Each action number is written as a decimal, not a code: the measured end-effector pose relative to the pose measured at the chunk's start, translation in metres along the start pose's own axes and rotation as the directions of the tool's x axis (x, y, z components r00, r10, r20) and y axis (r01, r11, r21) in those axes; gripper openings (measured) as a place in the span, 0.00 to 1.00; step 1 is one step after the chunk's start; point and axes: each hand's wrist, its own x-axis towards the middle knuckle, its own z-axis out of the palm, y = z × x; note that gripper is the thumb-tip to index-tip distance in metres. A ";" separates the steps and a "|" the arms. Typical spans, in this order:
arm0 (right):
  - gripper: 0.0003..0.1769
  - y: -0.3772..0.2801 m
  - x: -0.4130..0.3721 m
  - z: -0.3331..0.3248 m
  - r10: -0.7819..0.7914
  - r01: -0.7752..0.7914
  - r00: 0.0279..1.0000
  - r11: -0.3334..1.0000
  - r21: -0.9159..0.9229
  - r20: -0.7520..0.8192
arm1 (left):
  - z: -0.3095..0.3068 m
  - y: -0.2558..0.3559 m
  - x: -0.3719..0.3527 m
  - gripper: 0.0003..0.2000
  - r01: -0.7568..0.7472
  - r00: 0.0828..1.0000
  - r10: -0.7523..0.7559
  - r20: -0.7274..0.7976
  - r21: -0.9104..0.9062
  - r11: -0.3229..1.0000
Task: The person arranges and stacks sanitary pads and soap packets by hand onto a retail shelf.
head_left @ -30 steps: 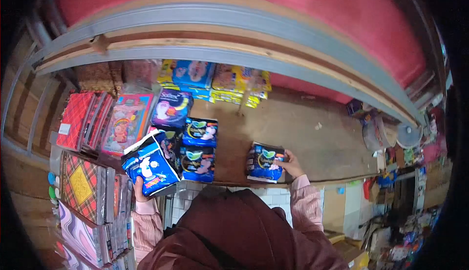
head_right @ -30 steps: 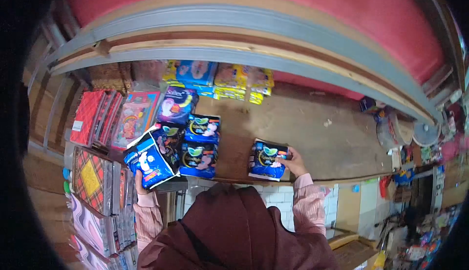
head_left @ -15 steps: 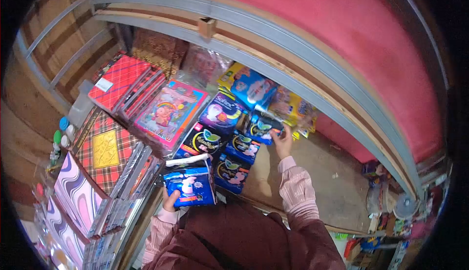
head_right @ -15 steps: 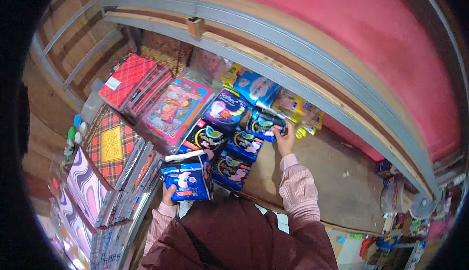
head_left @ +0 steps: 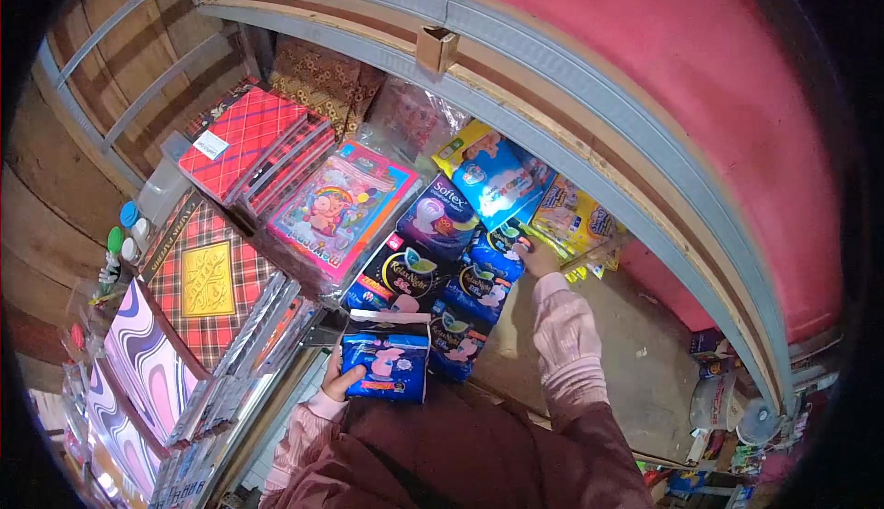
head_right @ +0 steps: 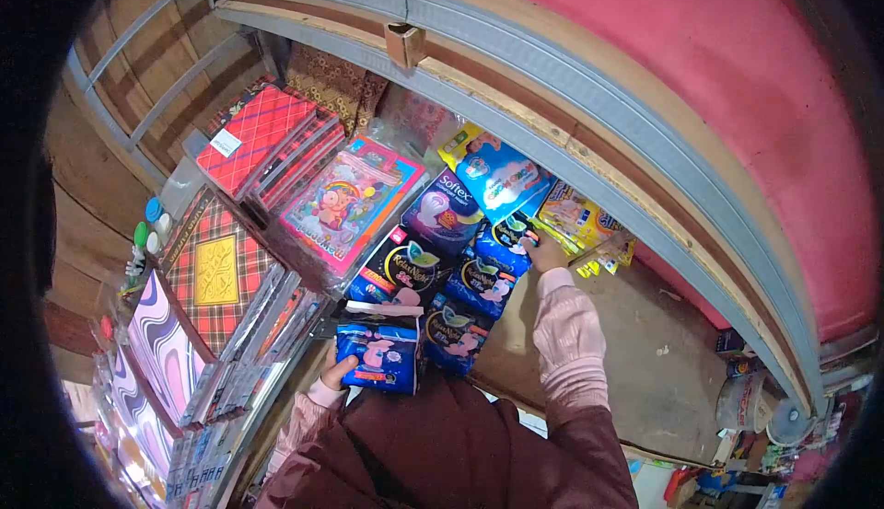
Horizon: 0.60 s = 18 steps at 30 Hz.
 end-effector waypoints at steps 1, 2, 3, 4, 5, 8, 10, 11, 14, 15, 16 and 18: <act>0.27 -0.007 -0.003 0.004 0.014 -0.019 0.997 0.997 -0.078 -0.072 | 0.001 0.000 0.004 0.41 0.006 1.000 -0.006 0.010 0.005 1.000; 0.26 -0.010 -0.007 0.002 0.006 -0.016 0.997 0.991 -0.133 -0.081 | 0.002 0.000 0.009 0.41 -0.002 1.000 0.002 0.027 0.023 1.000; 0.25 -0.026 -0.019 -0.016 -0.004 -0.013 0.996 0.982 -0.188 -0.090 | 0.004 0.000 0.013 0.42 -0.012 0.999 0.011 0.043 0.041 0.999; 0.24 -0.037 -0.025 -0.028 -0.020 -0.005 0.995 0.970 -0.244 -0.102 | 0.004 0.001 0.019 0.43 -0.029 0.998 0.026 0.060 0.058 0.998; 0.22 -0.036 -0.025 -0.032 -0.088 0.044 0.984 0.963 -0.267 -0.157 | 0.004 0.002 0.025 0.43 -0.053 0.996 0.049 0.069 0.054 0.997; 0.14 -0.107 -0.038 -0.047 -0.521 0.477 0.741 0.853 -0.213 -0.425 | 0.005 -0.003 0.035 0.44 -0.086 0.992 0.081 0.101 0.040 0.996; 0.26 -0.146 -0.034 -0.039 -0.735 0.664 0.630 0.678 -0.316 -0.251 | 0.011 -0.001 0.038 0.45 -0.054 0.993 0.051 0.106 0.022 0.998; 0.30 -0.153 -0.018 -0.019 -0.766 0.683 0.634 0.619 -0.388 -0.105 | 0.020 0.006 0.037 0.45 -0.036 0.995 0.034 0.095 0.014 0.999; 0.32 -0.159 0.009 -0.006 -0.716 0.620 0.697 0.629 -0.469 -0.039 | 0.015 0.002 0.040 0.44 -0.053 0.993 0.051 0.104 0.017 0.998; 0.32 -0.154 0.020 -0.005 -0.675 0.614 0.738 0.669 -0.419 0.006 | 0.013 0.001 0.041 0.44 -0.055 0.994 0.052 0.092 0.030 0.998; 0.32 -0.150 0.027 -0.011 -0.678 0.601 0.735 0.658 -0.454 -0.011 | 0.012 0.001 0.041 0.44 -0.055 0.995 0.052 0.080 0.040 0.998; 0.34 -0.138 0.042 -0.029 -0.666 0.573 0.746 0.661 -0.485 -0.027 | 0.009 0.001 0.044 0.44 -0.051 0.995 0.050 0.083 0.013 0.999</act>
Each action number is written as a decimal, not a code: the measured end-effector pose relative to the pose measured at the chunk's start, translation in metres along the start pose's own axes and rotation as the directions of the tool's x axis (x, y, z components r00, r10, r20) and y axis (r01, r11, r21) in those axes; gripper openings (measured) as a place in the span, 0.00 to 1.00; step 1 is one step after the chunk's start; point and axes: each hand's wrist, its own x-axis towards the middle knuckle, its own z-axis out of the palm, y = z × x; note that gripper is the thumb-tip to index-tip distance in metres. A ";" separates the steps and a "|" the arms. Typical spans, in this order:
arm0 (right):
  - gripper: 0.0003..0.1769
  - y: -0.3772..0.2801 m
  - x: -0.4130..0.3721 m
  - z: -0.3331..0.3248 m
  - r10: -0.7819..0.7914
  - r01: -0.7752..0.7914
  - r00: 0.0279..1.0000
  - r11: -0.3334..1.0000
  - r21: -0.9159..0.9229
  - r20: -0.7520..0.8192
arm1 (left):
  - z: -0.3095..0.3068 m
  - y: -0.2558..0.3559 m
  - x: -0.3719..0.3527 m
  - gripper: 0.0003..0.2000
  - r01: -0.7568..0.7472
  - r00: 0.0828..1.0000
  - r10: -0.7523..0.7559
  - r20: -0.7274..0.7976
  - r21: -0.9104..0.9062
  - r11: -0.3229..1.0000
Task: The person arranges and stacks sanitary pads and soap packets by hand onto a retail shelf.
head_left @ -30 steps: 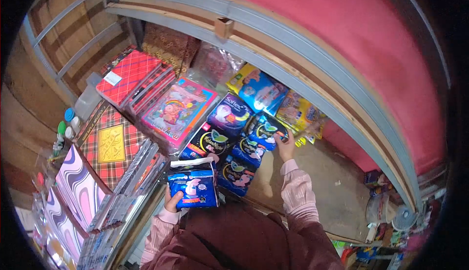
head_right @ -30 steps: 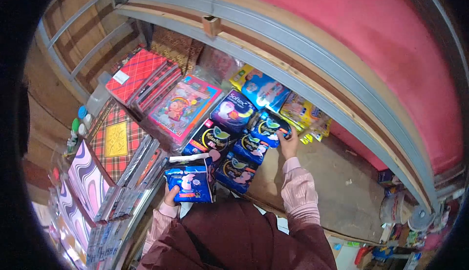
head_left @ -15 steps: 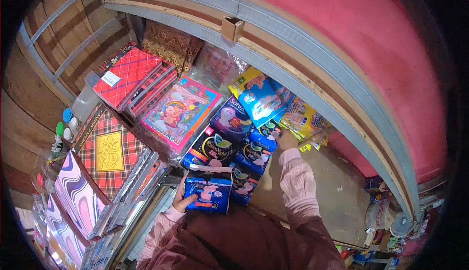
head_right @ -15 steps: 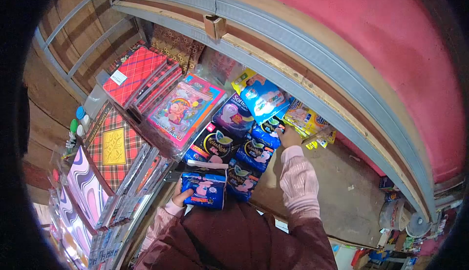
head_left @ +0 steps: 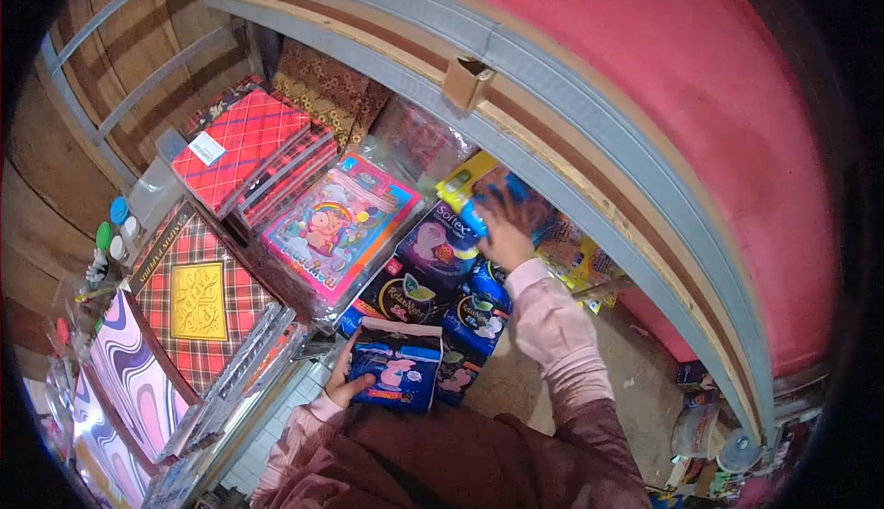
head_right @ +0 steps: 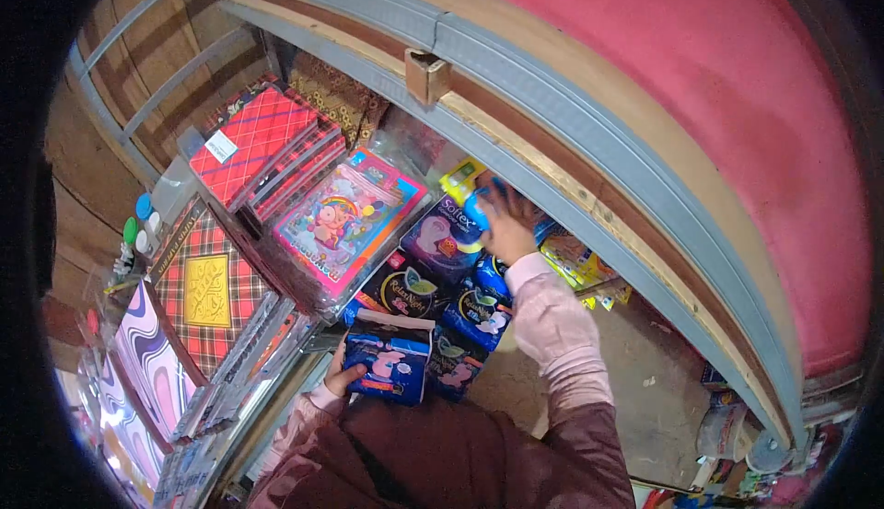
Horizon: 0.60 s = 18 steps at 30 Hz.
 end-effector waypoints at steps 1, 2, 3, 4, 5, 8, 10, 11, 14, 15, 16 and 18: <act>0.35 0.014 0.002 -0.002 0.017 -0.017 1.000 1.000 0.006 0.009 | -0.004 -0.002 0.002 0.44 -0.003 1.000 0.003 0.000 0.012 1.000; 0.36 0.031 0.006 -0.003 0.047 -0.049 0.998 0.997 0.059 0.039 | -0.007 -0.003 0.003 0.44 -0.006 1.000 0.006 0.000 0.026 1.000; 0.38 0.058 0.008 0.010 0.058 -0.059 0.998 0.997 0.049 0.025 | -0.007 -0.002 0.004 0.44 0.003 1.000 -0.003 -0.003 -0.003 1.000; 0.39 0.087 0.010 0.032 0.072 -0.072 0.997 0.997 0.039 0.009 | -0.006 -0.001 0.005 0.44 -0.001 1.000 0.001 -0.007 0.001 1.000; 0.40 0.102 0.011 0.046 0.088 -0.088 0.996 0.996 0.031 -0.009 | -0.006 0.001 0.006 0.44 -0.004 1.000 0.004 -0.009 0.009 1.000; 0.44 0.103 0.016 0.052 0.189 -0.229 0.972 0.900 0.370 0.142 | -0.007 0.003 0.010 0.45 -0.009 1.000 0.008 0.017 0.031 0.999; 0.48 0.050 0.017 -0.008 0.223 -0.243 0.967 0.954 0.177 0.126 | -0.005 0.004 0.012 0.45 -0.004 1.000 0.003 0.028 0.022 1.000; 0.49 0.042 0.017 -0.015 0.229 -0.243 0.966 0.964 0.113 0.121 | -0.002 0.006 0.012 0.45 0.004 1.000 -0.004 0.025 0.008 1.000; 0.53 0.057 0.017 0.003 0.227 -0.227 0.967 0.974 -0.012 0.112 | 0.002 0.008 0.014 0.45 -0.004 1.000 0.004 0.029 0.014 1.000; 0.54 0.075 0.018 0.022 0.220 -0.220 0.973 0.975 -0.012 0.071 | 0.002 0.009 0.015 0.45 -0.014 0.999 0.013 0.031 0.024 1.000; 0.55 0.091 0.018 0.038 0.213 -0.213 0.976 0.977 -0.011 0.031 | 0.002 0.010 0.014 0.45 -0.021 1.000 0.020 0.021 0.026 0.999; 0.56 0.106 0.016 0.052 0.232 -0.232 0.973 0.973 -0.003 0.024 | 0.003 0.009 0.013 0.45 -0.025 1.000 0.025 0.011 0.025 0.999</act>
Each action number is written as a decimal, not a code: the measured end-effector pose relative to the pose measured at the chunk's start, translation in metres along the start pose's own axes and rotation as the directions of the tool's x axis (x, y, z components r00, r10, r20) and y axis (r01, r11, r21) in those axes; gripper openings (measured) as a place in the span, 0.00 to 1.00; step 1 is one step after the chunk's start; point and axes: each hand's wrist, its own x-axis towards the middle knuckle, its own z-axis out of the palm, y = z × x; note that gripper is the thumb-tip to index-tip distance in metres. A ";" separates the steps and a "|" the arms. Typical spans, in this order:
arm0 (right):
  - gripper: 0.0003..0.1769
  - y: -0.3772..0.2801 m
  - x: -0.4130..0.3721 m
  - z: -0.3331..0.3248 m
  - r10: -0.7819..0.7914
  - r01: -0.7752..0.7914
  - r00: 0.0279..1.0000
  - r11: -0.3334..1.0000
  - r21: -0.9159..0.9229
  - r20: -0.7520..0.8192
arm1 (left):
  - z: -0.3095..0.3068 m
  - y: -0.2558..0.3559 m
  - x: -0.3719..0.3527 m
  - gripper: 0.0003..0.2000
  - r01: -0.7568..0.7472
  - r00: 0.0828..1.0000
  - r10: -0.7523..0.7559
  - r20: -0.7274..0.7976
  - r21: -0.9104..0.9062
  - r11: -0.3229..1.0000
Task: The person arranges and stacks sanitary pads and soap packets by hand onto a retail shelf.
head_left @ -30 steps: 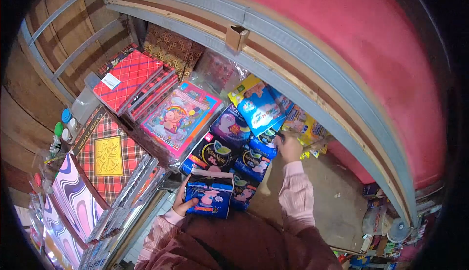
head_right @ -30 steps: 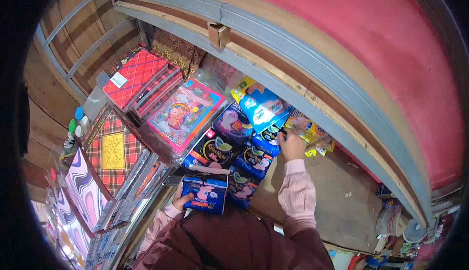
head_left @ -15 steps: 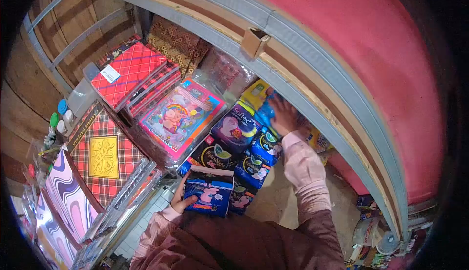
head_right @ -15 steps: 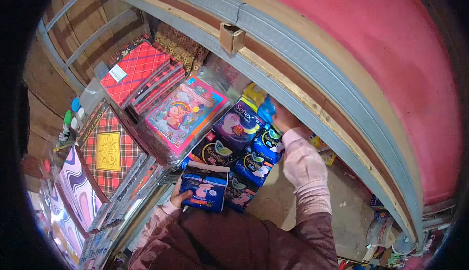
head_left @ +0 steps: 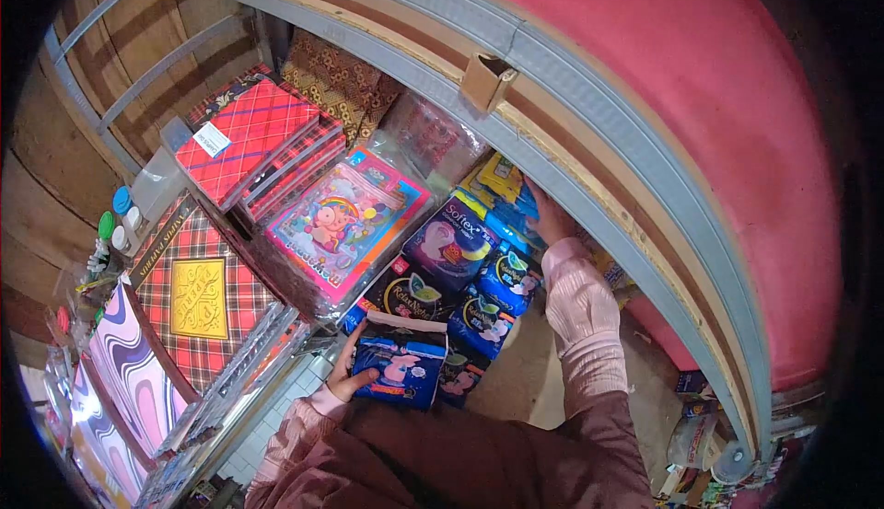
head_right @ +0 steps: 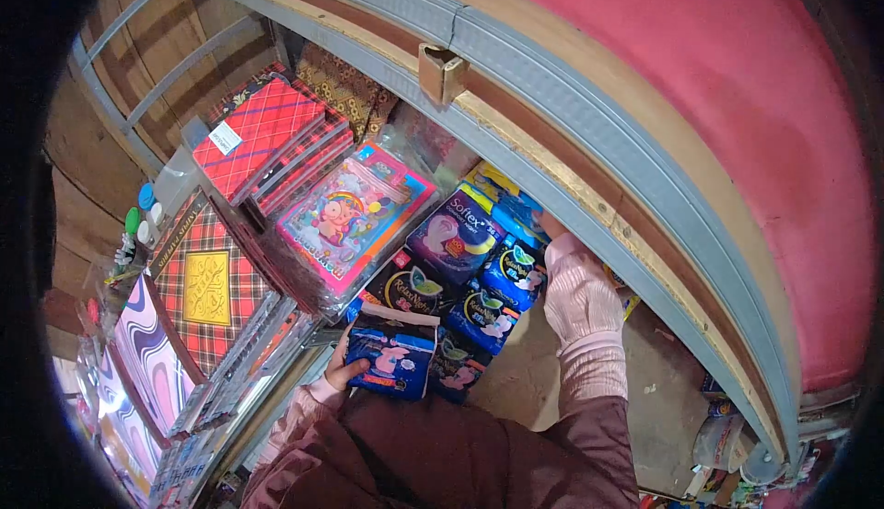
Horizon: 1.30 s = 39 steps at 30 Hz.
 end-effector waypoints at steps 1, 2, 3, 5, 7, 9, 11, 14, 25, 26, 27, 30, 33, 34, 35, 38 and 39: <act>0.56 -0.003 0.000 -0.007 0.022 -0.022 0.999 1.000 0.010 0.030 | -0.001 -0.002 0.000 0.45 -0.004 1.000 0.004 0.004 0.002 1.000; 0.56 -0.007 -0.001 -0.014 0.027 -0.028 0.998 0.999 0.021 0.052 | -0.003 -0.004 -0.001 0.45 -0.010 1.000 0.010 0.008 0.004 1.000; 0.56 -0.011 -0.002 -0.021 0.033 -0.035 0.997 0.999 0.032 0.074 | -0.004 -0.004 -0.001 0.45 -0.017 1.000 0.017 0.009 0.007 1.000; 0.55 -0.020 -0.003 -0.034 0.003 -0.009 0.996 0.997 0.071 0.085 | -0.001 0.000 -0.004 0.45 -0.006 1.000 0.006 0.005 0.000 1.000; 0.53 -0.037 -0.008 -0.056 -0.042 0.033 0.997 0.990 0.136 0.067 | -0.001 0.001 -0.006 0.45 -0.019 1.000 0.019 0.002 0.003 1.000; 0.51 -0.039 -0.009 -0.055 -0.068 0.062 0.997 0.988 0.141 0.031 | -0.001 0.000 -0.008 0.44 -0.048 0.999 0.048 0.003 0.017 0.999; 0.48 -0.024 -0.010 -0.029 -0.060 0.060 0.998 0.995 0.077 -0.004 | 0.004 0.005 -0.012 0.44 -0.030 0.999 0.030 -0.041 0.006 1.000; 0.43 -0.050 -0.020 -0.059 0.017 -0.017 1.000 1.000 0.024 0.022 | 0.007 0.007 -0.015 0.42 -0.051 0.996 0.048 -0.079 -0.030 0.998; 0.34 -0.141 -0.189 -0.129 -0.089 0.044 0.996 0.595 0.803 0.012 | 0.015 0.003 0.000 0.42 -0.073 0.997 0.071 -0.042 -0.047 0.996; 0.35 -0.148 -0.208 -0.131 -0.053 -0.057 0.994 0.465 0.883 0.092 | 0.019 0.004 0.004 0.42 -0.061 0.998 0.060 -0.011 -0.042 0.997; 0.37 -0.152 -0.225 -0.131 -0.032 -0.096 0.993 0.365 0.926 0.115 | 0.023 0.005 0.009 0.42 -0.049 0.999 0.049 0.018 -0.037 0.998; 0.41 -0.158 -0.262 -0.133 0.047 -0.172 0.985 0.097 0.980 0.169 | 0.040 0.005 0.027 0.44 -0.078 0.987 0.066 0.145 0.078 0.994; 0.38 -0.155 -0.288 -0.152 0.167 -0.168 0.967 -0.136 0.976 0.190 | 0.058 -0.008 0.042 0.48 -0.099 0.955 0.046 0.293 0.169 0.981; 0.36 -0.148 -0.301 -0.147 0.194 -0.240 0.938 -0.238 0.941 0.288 | 0.070 -0.004 0.043 0.48 -0.111 0.938 0.044 0.344 0.177 0.978; 0.35 -0.136 -0.314 -0.135 0.205 -0.298 0.902 -0.341 0.891 0.380 | 0.084 0.001 0.043 0.49 -0.128 0.918 0.047 0.393 0.185 0.974; 0.38 -0.125 -0.346 -0.114 0.263 -0.455 0.810 -0.284 0.844 0.525 | 0.116 0.008 0.039 0.52 -0.152 0.840 0.017 0.542 0.205 0.967; 0.38 -0.120 -0.361 -0.114 0.201 -0.522 0.755 -0.393 0.757 0.624 | 0.117 -0.003 0.039 0.55 -0.219 0.810 0.026 0.586 0.260 0.941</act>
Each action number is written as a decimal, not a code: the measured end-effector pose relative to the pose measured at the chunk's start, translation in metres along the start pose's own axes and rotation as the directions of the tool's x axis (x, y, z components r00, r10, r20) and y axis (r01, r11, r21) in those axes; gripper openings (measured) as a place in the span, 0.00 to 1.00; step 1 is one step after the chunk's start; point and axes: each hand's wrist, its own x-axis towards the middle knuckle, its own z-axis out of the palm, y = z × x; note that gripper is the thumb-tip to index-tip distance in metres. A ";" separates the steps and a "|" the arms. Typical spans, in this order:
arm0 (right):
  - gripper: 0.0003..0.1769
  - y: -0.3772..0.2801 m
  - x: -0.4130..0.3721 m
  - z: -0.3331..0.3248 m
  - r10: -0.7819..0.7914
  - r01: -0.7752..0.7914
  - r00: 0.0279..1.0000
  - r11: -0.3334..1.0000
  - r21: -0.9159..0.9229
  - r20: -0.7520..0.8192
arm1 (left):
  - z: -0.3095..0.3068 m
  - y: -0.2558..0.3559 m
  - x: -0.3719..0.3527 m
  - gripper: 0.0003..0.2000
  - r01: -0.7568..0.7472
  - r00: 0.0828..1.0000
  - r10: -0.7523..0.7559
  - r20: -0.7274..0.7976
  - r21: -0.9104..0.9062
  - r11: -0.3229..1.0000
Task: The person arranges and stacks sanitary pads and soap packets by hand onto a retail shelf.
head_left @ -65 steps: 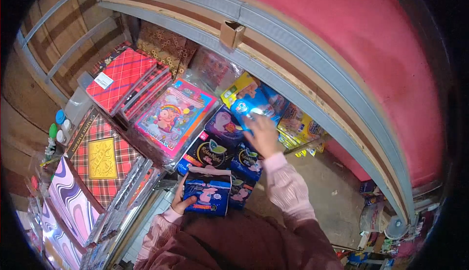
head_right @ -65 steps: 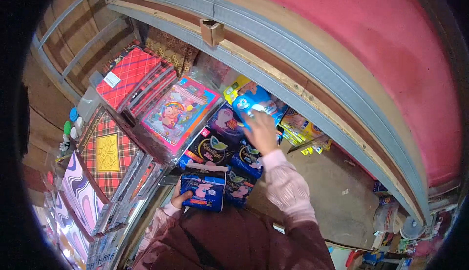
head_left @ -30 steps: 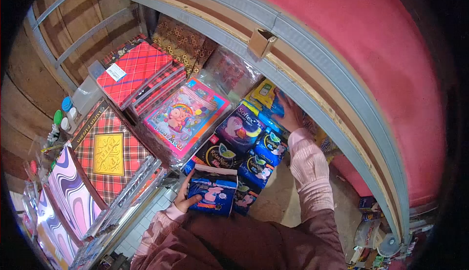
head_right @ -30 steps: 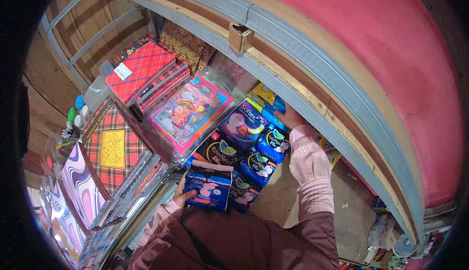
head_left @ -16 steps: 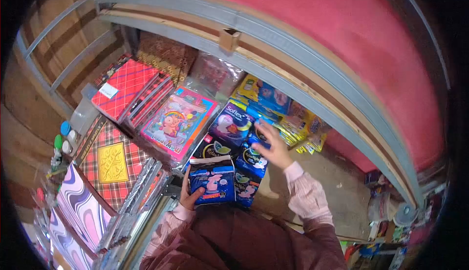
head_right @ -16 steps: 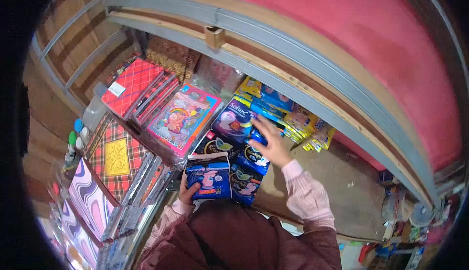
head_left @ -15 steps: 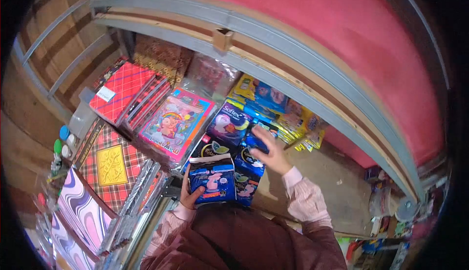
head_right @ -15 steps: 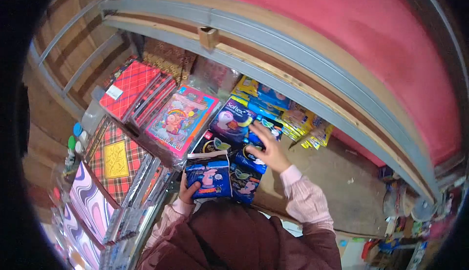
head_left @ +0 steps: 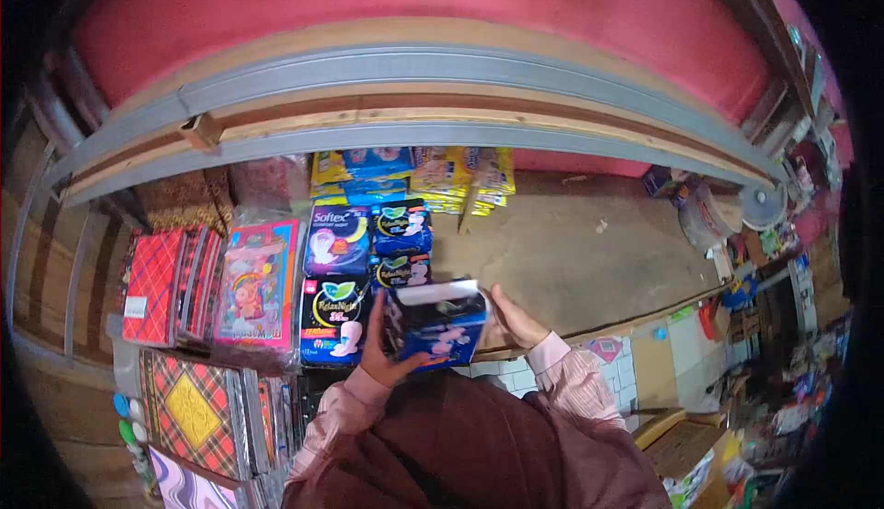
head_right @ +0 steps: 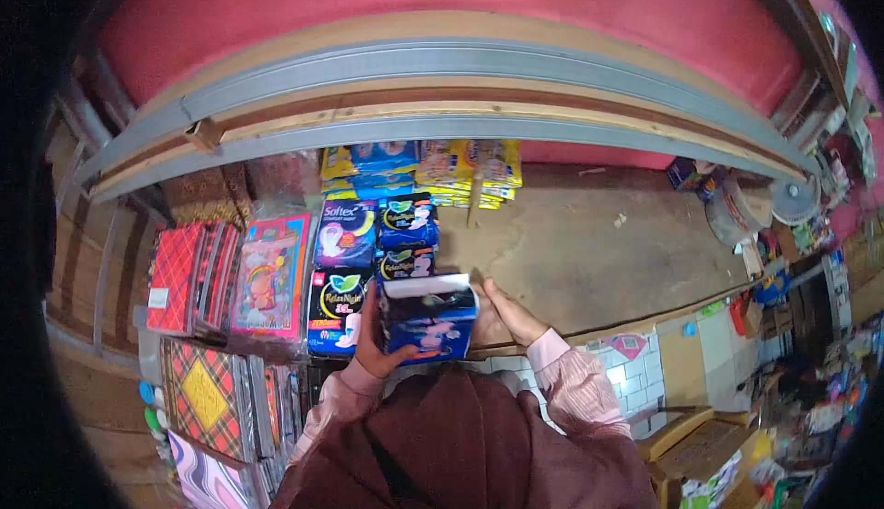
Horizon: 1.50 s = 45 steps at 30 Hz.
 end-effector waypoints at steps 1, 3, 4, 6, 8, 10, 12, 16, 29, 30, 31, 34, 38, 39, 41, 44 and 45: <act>0.39 0.007 -0.009 -0.007 0.128 -0.131 0.991 0.988 0.084 0.033 | 0.005 0.001 0.001 0.55 -0.043 0.996 0.030 0.078 0.159 0.986; 0.40 0.039 -0.018 -0.022 0.173 -0.200 0.974 0.959 0.202 0.145 | 0.014 0.003 0.002 0.56 -0.188 0.968 0.091 0.232 0.440 0.878; 0.40 0.045 -0.023 -0.025 0.157 -0.195 0.968 0.960 0.200 0.195 | 0.021 0.004 0.005 0.54 -0.210 0.950 0.075 0.303 0.439 0.874; 0.41 0.056 -0.034 -0.032 0.180 -0.275 0.937 0.907 0.318 0.299 | 0.028 -0.002 0.008 0.49 -0.294 0.903 0.089 0.421 0.451 0.843; 0.42 0.064 -0.041 -0.034 0.080 -0.235 0.958 0.770 0.594 0.276 | 0.029 -0.019 0.012 0.45 -0.418 0.843 0.141 0.519 0.467 0.780; 0.43 0.068 -0.043 -0.033 0.087 -0.101 0.994 0.647 0.756 0.058 | 0.033 -0.015 0.020 0.43 -0.614 0.759 0.189 0.623 0.588 0.527; 0.41 0.066 -0.039 -0.040 -0.110 0.082 0.994 0.690 0.719 -0.007 | 0.039 -0.007 0.025 0.41 -0.683 0.719 0.123 0.684 0.662 0.310; 0.32 0.052 -0.028 -0.071 -0.179 0.216 0.976 0.792 0.571 -0.121 | 0.037 0.001 0.028 0.40 -0.530 0.795 -0.101 0.598 0.767 0.362; 0.42 0.063 -0.035 -0.084 -0.186 0.177 0.961 0.982 -0.061 -0.204 | -0.018 -0.038 -0.019 0.41 -0.217 0.902 -0.342 0.265 0.961 0.173; 0.43 0.061 -0.037 -0.085 -0.175 0.167 0.969 0.984 -0.061 -0.172 | -0.019 -0.038 -0.020 0.42 -0.221 0.896 -0.357 0.265 0.962 0.160; 0.46 0.061 -0.038 -0.087 -0.176 0.165 0.974 0.982 -0.086 -0.141 | -0.019 -0.039 -0.022 0.42 -0.223 0.891 -0.371 0.263 0.964 0.147; 0.57 0.056 -0.039 -0.086 -0.217 0.214 0.976 0.964 -0.158 -0.006 | -0.017 -0.038 -0.025 0.43 -0.212 0.889 -0.384 0.250 0.967 0.139; 0.60 0.055 -0.038 -0.081 -0.312 0.294 0.949 0.846 -0.444 0.034 | -0.012 -0.034 -0.028 0.41 -0.187 0.899 -0.384 0.211 0.977 0.099; 0.59 0.055 -0.039 -0.078 -0.289 0.257 0.957 0.856 -0.449 -0.003 | -0.013 -0.037 -0.030 0.40 -0.195 0.902 -0.377 0.208 0.978 0.072; 0.57 0.052 -0.037 -0.072 -0.250 0.189 0.966 0.869 -0.458 -0.074 | -0.016 -0.041 -0.031 0.39 -0.204 0.913 -0.347 0.214 0.977 0.063; 0.53 0.053 -0.029 -0.066 -0.321 0.225 0.944 0.795 -0.564 -0.075 | -0.021 -0.045 -0.032 0.38 -0.189 0.934 -0.291 0.210 0.977 0.096; 0.53 0.053 -0.026 -0.062 -0.326 0.234 0.942 0.805 -0.545 -0.077 | -0.021 -0.044 -0.032 0.38 -0.184 0.939 -0.275 0.206 0.978 0.103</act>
